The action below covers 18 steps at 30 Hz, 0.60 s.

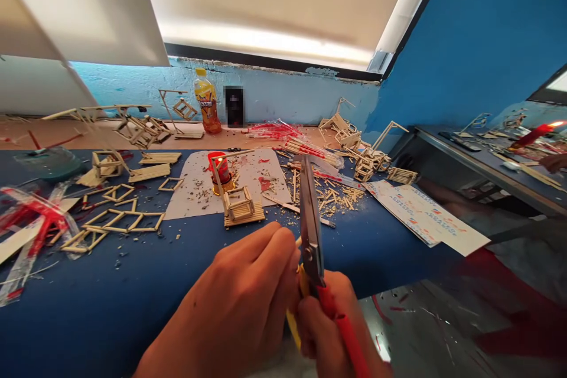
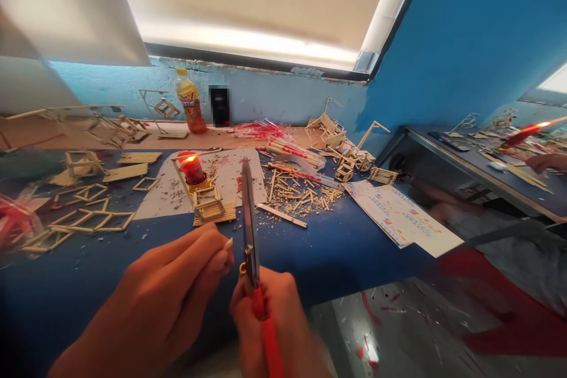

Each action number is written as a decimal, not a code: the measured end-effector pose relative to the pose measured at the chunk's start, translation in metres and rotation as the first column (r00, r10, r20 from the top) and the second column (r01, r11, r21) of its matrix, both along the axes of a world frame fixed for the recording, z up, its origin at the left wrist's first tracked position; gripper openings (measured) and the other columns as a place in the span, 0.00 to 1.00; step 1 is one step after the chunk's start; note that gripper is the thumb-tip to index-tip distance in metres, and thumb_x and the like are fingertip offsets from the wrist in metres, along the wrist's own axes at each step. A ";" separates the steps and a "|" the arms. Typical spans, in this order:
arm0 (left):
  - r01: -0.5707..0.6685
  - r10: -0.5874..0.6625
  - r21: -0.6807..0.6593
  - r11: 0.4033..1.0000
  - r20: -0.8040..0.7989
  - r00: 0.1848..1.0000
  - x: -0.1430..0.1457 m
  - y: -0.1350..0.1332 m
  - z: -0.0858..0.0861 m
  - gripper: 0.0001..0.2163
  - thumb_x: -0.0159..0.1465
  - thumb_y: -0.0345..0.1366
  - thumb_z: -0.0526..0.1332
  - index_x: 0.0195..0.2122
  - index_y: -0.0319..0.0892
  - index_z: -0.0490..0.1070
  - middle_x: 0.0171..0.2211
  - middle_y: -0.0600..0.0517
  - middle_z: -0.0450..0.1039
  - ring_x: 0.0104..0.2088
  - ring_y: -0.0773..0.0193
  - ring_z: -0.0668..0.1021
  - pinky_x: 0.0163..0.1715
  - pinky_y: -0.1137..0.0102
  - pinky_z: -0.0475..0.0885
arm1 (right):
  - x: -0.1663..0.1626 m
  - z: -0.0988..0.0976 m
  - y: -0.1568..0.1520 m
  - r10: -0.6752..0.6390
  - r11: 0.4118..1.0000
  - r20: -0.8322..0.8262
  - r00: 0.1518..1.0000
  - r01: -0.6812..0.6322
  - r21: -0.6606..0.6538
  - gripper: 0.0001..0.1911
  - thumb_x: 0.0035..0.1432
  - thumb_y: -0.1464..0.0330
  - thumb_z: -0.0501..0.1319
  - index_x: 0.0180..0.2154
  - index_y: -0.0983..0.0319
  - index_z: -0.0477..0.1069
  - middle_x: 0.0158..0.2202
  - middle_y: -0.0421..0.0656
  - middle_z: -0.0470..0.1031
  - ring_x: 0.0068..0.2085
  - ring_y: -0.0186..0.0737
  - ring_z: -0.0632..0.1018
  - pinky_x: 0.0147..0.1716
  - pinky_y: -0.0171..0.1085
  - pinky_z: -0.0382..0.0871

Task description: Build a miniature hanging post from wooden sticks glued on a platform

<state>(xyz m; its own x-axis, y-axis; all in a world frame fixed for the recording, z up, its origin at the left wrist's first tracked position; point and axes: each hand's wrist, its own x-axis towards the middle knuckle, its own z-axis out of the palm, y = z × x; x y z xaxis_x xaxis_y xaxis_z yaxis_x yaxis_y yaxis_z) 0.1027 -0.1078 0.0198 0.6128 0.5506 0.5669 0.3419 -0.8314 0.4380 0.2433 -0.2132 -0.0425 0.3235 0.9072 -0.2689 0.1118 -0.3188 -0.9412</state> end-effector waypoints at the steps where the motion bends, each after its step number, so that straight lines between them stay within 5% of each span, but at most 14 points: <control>1: -0.022 0.022 -0.014 1.000 0.012 1.000 -0.002 0.000 0.000 0.12 0.73 0.25 0.52 0.32 0.45 0.63 0.27 0.58 0.66 0.23 0.70 0.70 0.24 0.72 0.66 | 0.005 -0.001 0.005 0.003 0.999 -0.061 0.998 -0.001 0.034 0.20 0.66 0.49 0.56 0.39 0.58 0.74 0.25 0.39 0.70 0.25 0.40 0.71 0.24 0.37 0.66; 3: -0.043 0.045 -0.070 0.997 0.026 0.999 -0.007 0.000 0.001 0.12 0.75 0.27 0.51 0.34 0.44 0.66 0.27 0.57 0.69 0.24 0.69 0.72 0.26 0.72 0.67 | 0.020 0.002 0.017 0.019 0.996 -0.066 0.998 -0.013 0.088 0.21 0.68 0.49 0.53 0.36 0.58 0.70 0.23 0.37 0.65 0.24 0.39 0.68 0.23 0.36 0.64; 5: -0.023 0.027 -0.160 0.987 0.026 0.999 -0.010 0.000 0.001 0.12 0.77 0.30 0.50 0.36 0.44 0.70 0.28 0.57 0.72 0.26 0.69 0.75 0.28 0.72 0.68 | 0.041 0.009 0.032 0.056 0.994 0.240 0.969 -0.077 0.078 0.24 0.67 0.48 0.54 0.27 0.57 0.64 0.21 0.37 0.62 0.22 0.37 0.64 0.23 0.37 0.58; 8: 0.015 0.017 -0.302 0.953 0.103 0.995 -0.013 0.002 -0.004 0.14 0.78 0.32 0.50 0.36 0.44 0.72 0.29 0.57 0.75 0.28 0.70 0.78 0.30 0.74 0.70 | 0.076 0.021 0.057 0.095 0.994 0.743 0.662 -0.023 -0.106 0.26 0.68 0.48 0.53 0.23 0.57 0.62 0.22 0.40 0.69 0.24 0.39 0.65 0.27 0.39 0.56; 11: 0.088 0.018 -0.468 0.879 0.217 0.976 -0.012 0.005 -0.010 0.18 0.79 0.35 0.49 0.34 0.45 0.72 0.30 0.57 0.78 0.31 0.70 0.79 0.34 0.76 0.71 | 0.102 0.027 0.080 0.146 0.977 0.832 0.535 0.056 -0.208 0.25 0.66 0.47 0.55 0.25 0.56 0.69 0.25 0.48 0.76 0.27 0.46 0.69 0.30 0.43 0.56; 18: 0.201 0.073 -0.697 0.689 0.342 0.937 -0.009 0.005 -0.014 0.20 0.79 0.44 0.50 0.34 0.46 0.75 0.28 0.55 0.78 0.29 0.67 0.78 0.33 0.75 0.73 | 0.128 0.024 0.122 0.303 0.944 0.816 0.491 -0.041 -0.326 0.22 0.62 0.48 0.61 0.25 0.58 0.70 0.30 0.51 0.81 0.30 0.47 0.76 0.29 0.40 0.57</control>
